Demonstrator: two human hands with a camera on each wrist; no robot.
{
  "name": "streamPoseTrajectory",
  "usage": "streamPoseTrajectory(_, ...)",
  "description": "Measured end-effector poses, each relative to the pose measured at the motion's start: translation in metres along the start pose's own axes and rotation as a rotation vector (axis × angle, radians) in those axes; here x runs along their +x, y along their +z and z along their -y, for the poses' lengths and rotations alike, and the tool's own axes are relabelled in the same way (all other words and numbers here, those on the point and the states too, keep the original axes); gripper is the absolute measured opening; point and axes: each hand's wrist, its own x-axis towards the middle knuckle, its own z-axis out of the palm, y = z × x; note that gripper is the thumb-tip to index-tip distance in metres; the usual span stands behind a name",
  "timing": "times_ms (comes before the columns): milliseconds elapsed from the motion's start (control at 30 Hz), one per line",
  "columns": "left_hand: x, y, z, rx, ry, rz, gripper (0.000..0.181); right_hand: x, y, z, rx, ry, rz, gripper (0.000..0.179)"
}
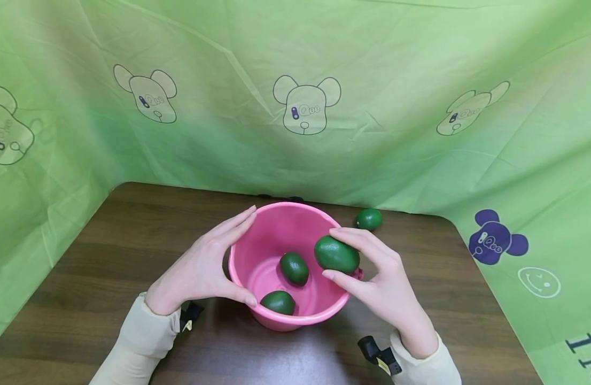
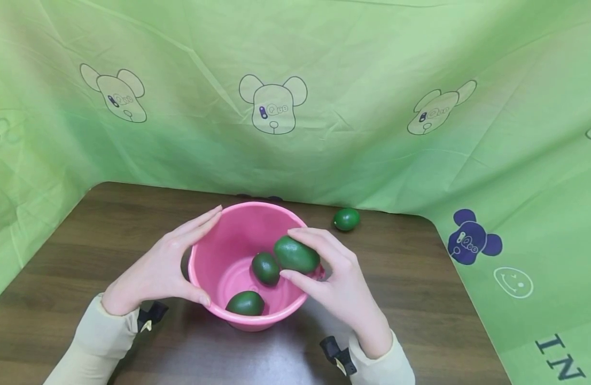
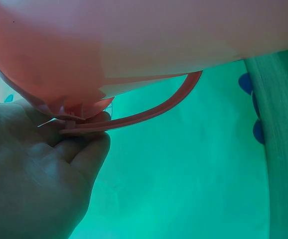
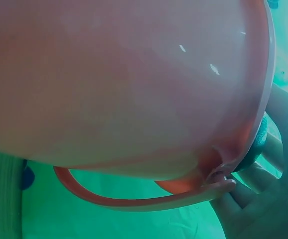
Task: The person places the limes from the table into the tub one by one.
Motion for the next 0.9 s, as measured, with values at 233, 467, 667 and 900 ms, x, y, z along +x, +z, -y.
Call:
streamPoseTrajectory(233,-0.0006,0.0009,0.001,0.002,-0.001,0.007,0.134,-0.0012,0.0027,0.0003,-0.001,-0.006,0.007,0.068)
streamPoseTrajectory(467,-0.0008,0.0009,0.0018,0.006,-0.001,0.003,0.135,-0.0013,0.0056,-0.0016,0.01,-0.022,0.018,0.068)
streamPoseTrajectory(667,-0.0005,0.0006,0.0024,0.008,0.002,0.005,0.134,-0.0011,0.0076,-0.0033,0.008,-0.026,0.029,0.065)
streamPoseTrajectory(900,-0.0006,-0.0004,0.0007,0.009,-0.002,0.006,0.134,-0.0019,0.0083,-0.0056,0.006,-0.022,0.032,0.061)
